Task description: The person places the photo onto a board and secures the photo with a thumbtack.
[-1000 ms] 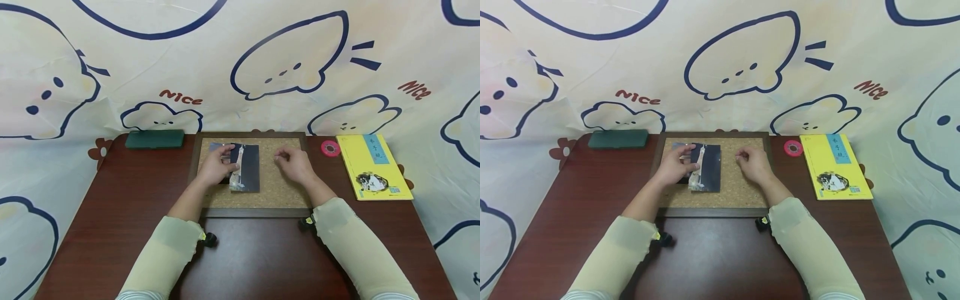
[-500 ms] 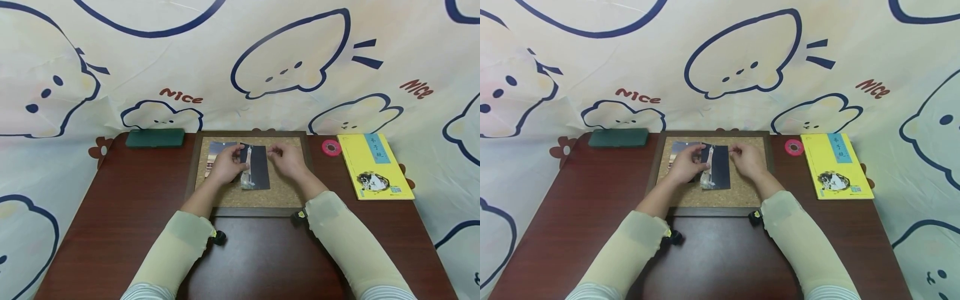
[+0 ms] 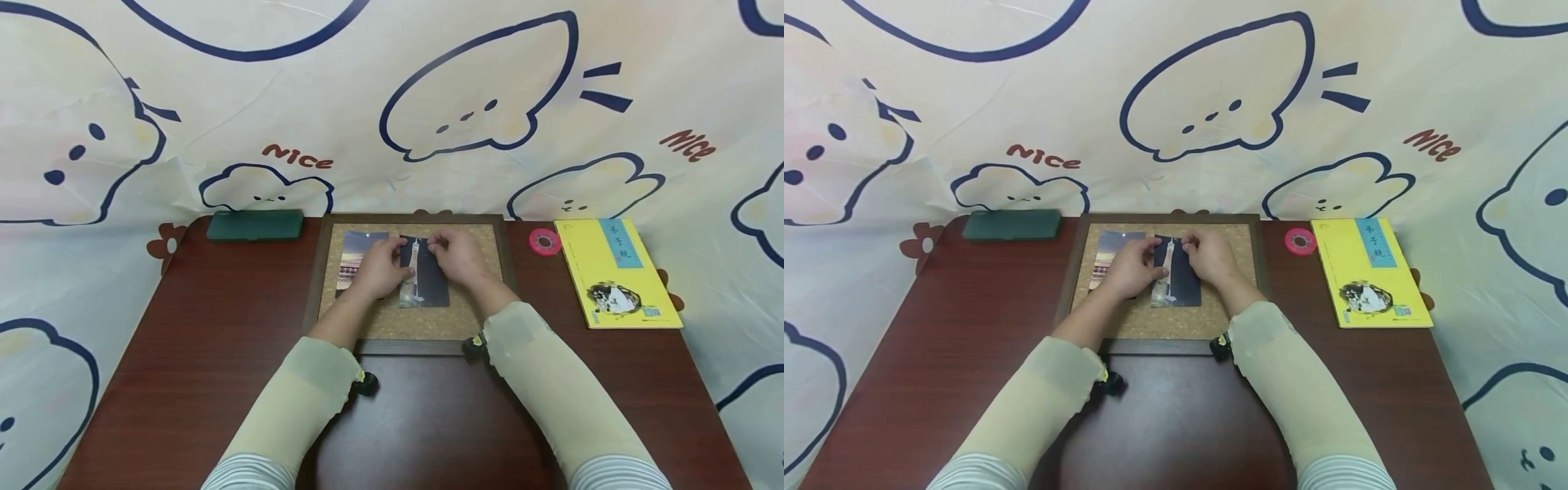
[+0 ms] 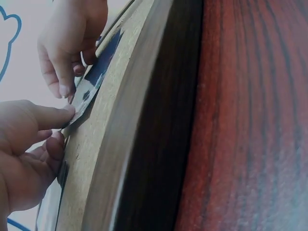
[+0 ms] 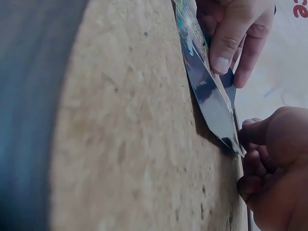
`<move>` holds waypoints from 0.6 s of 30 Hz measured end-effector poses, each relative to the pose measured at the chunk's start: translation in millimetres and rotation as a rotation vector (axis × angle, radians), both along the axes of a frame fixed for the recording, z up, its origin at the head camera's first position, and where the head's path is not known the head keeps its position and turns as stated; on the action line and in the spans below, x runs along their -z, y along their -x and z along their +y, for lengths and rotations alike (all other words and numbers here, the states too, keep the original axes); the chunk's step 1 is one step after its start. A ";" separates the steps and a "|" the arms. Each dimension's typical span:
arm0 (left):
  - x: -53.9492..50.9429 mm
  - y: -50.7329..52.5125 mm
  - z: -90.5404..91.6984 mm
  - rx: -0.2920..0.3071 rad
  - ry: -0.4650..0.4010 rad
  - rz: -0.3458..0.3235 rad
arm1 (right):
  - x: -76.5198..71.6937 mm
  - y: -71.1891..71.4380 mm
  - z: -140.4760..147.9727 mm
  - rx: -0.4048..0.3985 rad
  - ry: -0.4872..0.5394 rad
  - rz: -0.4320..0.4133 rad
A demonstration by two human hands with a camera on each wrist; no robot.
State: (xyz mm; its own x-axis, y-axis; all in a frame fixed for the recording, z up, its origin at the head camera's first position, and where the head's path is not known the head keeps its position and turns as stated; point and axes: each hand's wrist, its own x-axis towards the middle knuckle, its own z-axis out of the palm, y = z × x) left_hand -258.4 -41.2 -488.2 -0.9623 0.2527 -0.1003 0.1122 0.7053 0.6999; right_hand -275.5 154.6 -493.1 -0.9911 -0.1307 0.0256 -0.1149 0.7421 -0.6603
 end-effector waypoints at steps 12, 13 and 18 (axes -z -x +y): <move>4.6 -1.0 -0.6 0.026 0.062 -0.067 | -0.4 16.2 -10.1 -0.043 -0.133 -0.024; 4.7 -1.0 -0.7 0.025 0.063 -0.069 | -0.3 17.6 -10.5 -0.045 -0.133 -0.024; 4.2 -0.8 -0.9 0.022 0.063 -0.074 | -1.8 23.0 -12.1 -0.063 -0.147 -0.029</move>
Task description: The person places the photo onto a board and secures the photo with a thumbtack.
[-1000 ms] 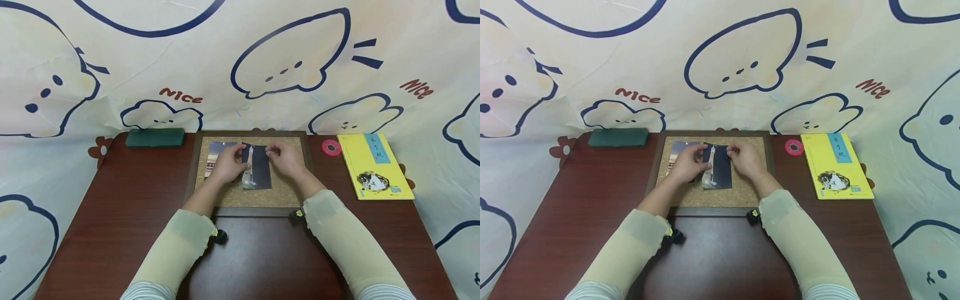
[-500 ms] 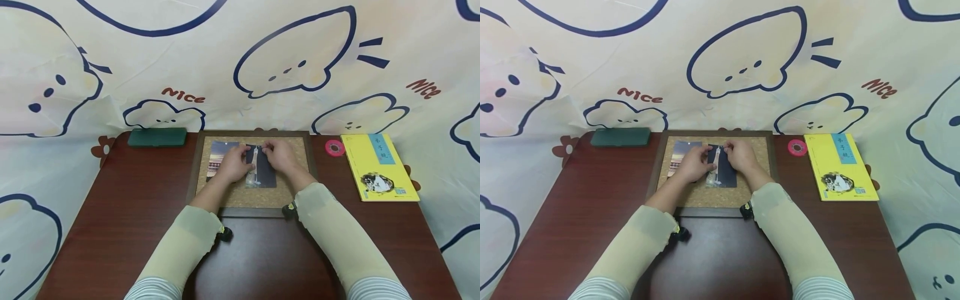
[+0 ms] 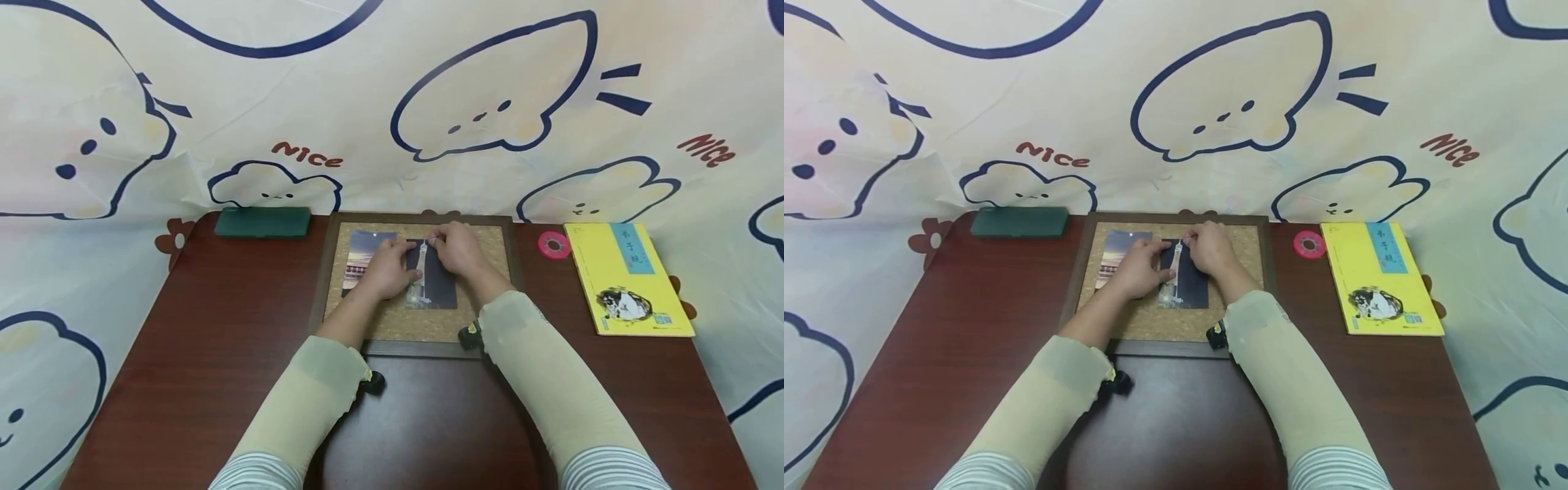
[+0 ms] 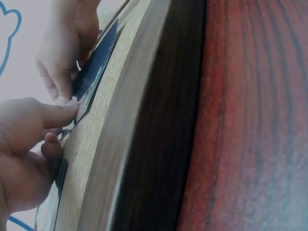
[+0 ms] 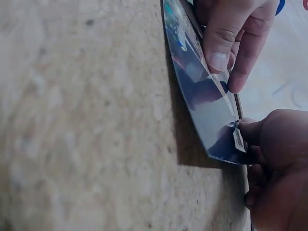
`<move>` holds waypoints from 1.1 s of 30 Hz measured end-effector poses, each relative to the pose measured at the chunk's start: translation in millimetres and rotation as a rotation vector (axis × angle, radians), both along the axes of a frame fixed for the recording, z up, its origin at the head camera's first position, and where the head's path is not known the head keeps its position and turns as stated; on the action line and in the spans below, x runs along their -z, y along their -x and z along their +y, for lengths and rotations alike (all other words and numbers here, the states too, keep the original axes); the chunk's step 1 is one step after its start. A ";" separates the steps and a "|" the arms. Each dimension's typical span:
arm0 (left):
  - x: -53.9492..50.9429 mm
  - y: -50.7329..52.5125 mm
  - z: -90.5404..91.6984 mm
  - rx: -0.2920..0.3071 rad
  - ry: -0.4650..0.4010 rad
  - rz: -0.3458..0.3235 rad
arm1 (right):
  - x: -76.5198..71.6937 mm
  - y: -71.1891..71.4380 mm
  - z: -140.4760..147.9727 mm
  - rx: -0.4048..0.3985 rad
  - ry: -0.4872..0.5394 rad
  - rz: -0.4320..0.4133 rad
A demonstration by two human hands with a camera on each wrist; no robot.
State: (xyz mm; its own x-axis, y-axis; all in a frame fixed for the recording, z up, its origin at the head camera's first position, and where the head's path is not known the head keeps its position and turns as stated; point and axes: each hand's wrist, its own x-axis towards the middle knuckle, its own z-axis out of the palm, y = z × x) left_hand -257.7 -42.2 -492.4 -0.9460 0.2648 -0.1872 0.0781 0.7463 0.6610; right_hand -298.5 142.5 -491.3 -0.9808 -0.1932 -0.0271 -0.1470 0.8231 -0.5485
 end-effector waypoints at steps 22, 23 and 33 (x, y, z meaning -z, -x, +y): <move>3.5 -5.1 6.4 -0.019 -0.003 0.020 | -8.7 8.8 -5.7 0.127 0.026 -0.134; 3.6 -5.2 6.3 -0.019 -0.002 0.023 | -8.5 9.2 -6.5 0.133 0.022 -0.134; 6.0 -5.6 5.5 -0.016 0.006 0.049 | -2.5 9.5 2.5 0.040 0.089 -0.098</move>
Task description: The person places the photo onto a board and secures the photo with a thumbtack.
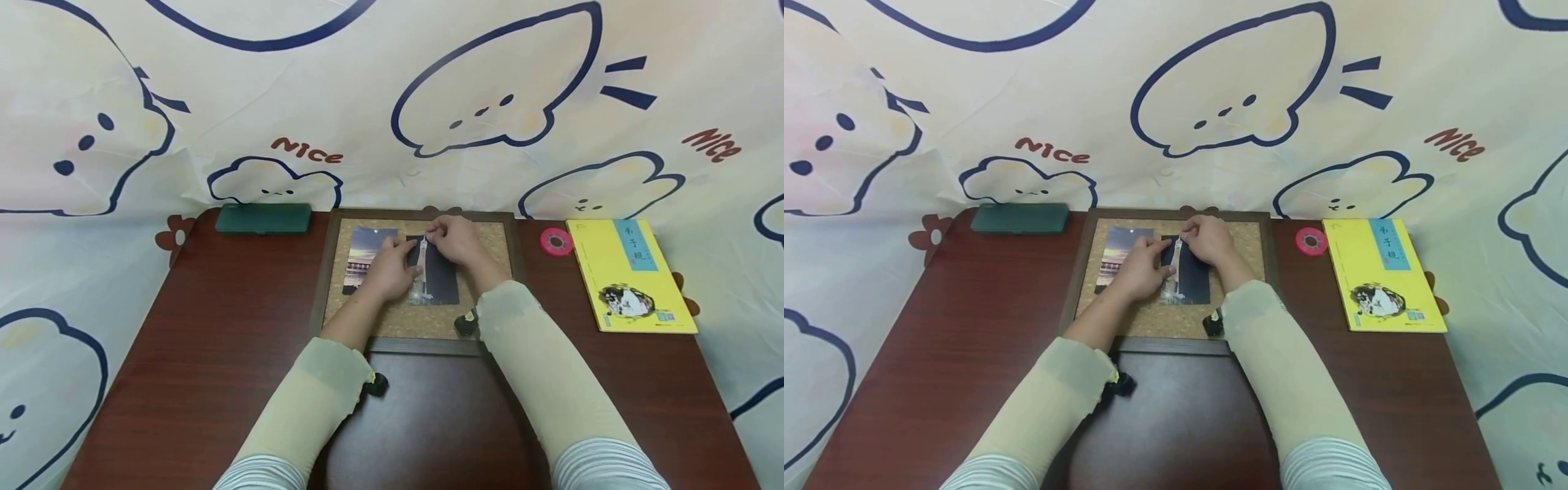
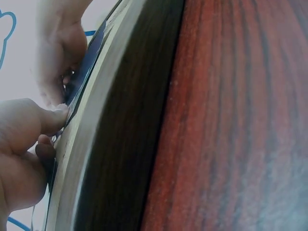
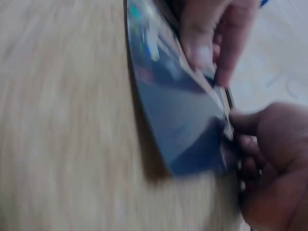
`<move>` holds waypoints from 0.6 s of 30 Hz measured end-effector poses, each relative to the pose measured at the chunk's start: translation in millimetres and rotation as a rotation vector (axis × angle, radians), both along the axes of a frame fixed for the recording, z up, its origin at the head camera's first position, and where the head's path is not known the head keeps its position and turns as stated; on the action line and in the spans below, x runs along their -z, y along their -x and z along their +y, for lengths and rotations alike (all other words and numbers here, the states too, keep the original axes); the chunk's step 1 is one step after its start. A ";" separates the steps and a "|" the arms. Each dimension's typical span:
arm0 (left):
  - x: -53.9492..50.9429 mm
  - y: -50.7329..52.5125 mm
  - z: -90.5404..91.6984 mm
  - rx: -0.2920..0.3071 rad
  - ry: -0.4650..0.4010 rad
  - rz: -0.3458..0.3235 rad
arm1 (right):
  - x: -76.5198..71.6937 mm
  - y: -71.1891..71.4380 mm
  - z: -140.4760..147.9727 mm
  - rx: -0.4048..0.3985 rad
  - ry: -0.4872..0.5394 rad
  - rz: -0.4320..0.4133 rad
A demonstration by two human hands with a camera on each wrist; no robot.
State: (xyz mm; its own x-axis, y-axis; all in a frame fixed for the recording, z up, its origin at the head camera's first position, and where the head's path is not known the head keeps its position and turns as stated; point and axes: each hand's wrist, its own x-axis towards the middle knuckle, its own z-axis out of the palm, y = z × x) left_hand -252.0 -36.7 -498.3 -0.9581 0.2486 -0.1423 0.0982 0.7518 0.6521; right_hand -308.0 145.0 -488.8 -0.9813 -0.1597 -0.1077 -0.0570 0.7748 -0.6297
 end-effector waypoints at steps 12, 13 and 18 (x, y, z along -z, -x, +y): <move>1.1 -1.5 0.0 -0.011 -0.017 -0.003 | 7.4 -17.0 17.1 -0.225 -0.122 0.143; 1.6 -1.6 0.2 -0.011 -0.021 -0.003 | 7.8 -17.2 16.4 -0.228 -0.132 0.139; 2.6 -0.9 -0.5 -0.016 -0.023 0.002 | 8.2 -15.2 12.9 -0.228 -0.179 0.119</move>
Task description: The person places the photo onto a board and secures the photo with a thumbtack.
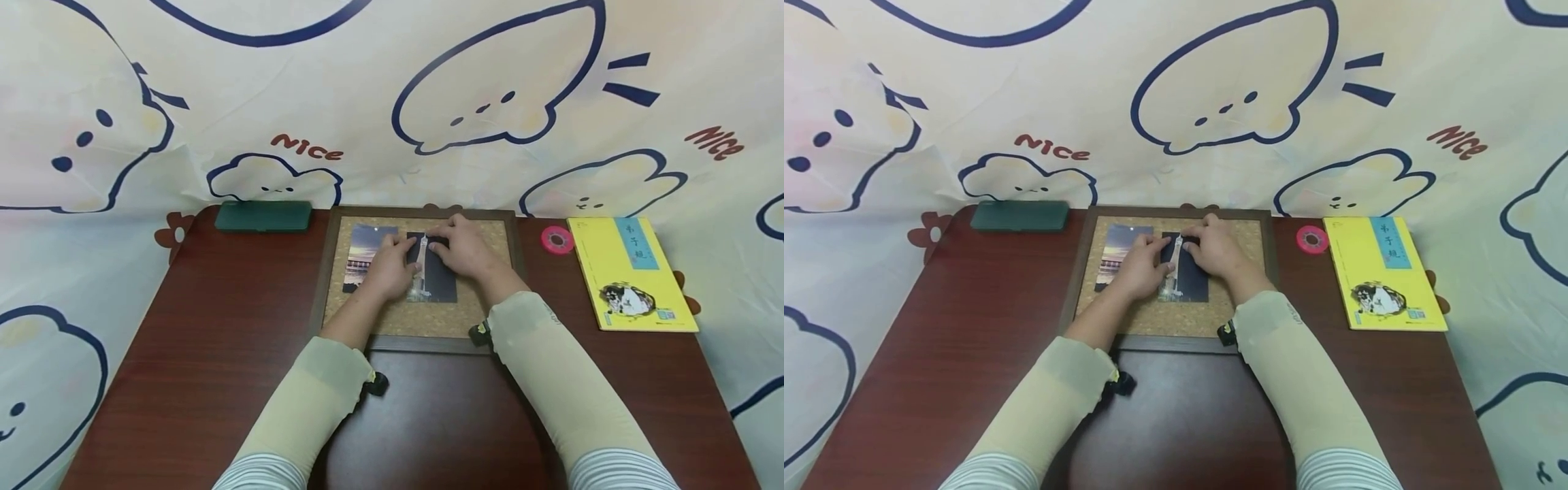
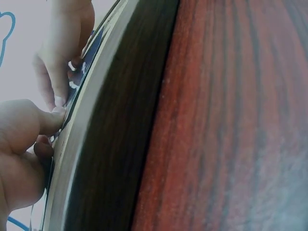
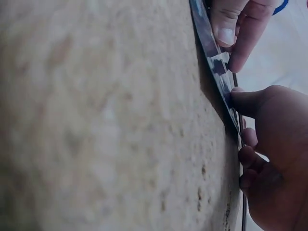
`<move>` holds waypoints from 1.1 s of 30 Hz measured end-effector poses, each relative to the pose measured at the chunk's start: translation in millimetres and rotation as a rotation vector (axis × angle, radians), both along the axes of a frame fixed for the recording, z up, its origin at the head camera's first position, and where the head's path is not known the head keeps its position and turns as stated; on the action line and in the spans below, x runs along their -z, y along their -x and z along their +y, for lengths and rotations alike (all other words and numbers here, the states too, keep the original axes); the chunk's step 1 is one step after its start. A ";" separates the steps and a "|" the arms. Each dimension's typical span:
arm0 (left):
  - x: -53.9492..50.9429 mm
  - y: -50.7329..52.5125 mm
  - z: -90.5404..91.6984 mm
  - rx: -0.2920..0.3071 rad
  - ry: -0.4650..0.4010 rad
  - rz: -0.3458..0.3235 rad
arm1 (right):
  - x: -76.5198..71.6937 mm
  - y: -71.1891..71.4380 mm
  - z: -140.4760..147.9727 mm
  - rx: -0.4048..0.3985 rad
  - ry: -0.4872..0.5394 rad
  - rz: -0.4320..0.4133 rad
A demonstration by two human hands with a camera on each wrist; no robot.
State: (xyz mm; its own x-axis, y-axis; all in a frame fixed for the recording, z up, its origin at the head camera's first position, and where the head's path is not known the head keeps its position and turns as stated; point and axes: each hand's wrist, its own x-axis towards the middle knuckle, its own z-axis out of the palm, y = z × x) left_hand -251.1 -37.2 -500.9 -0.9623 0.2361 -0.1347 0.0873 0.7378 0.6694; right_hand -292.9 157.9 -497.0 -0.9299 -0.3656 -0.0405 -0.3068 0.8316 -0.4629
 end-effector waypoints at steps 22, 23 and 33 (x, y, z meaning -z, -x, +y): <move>5.0 5.5 -17.3 -0.049 -0.173 0.074 | 3.5 -19.0 18.7 0.065 0.236 -0.018; 5.9 4.4 -18.3 -0.053 -0.201 0.082 | 3.8 -20.8 21.0 0.061 0.238 -0.005; 10.9 -12.7 -33.2 -0.038 -0.323 0.150 | 6.3 -45.5 38.3 0.040 0.288 0.035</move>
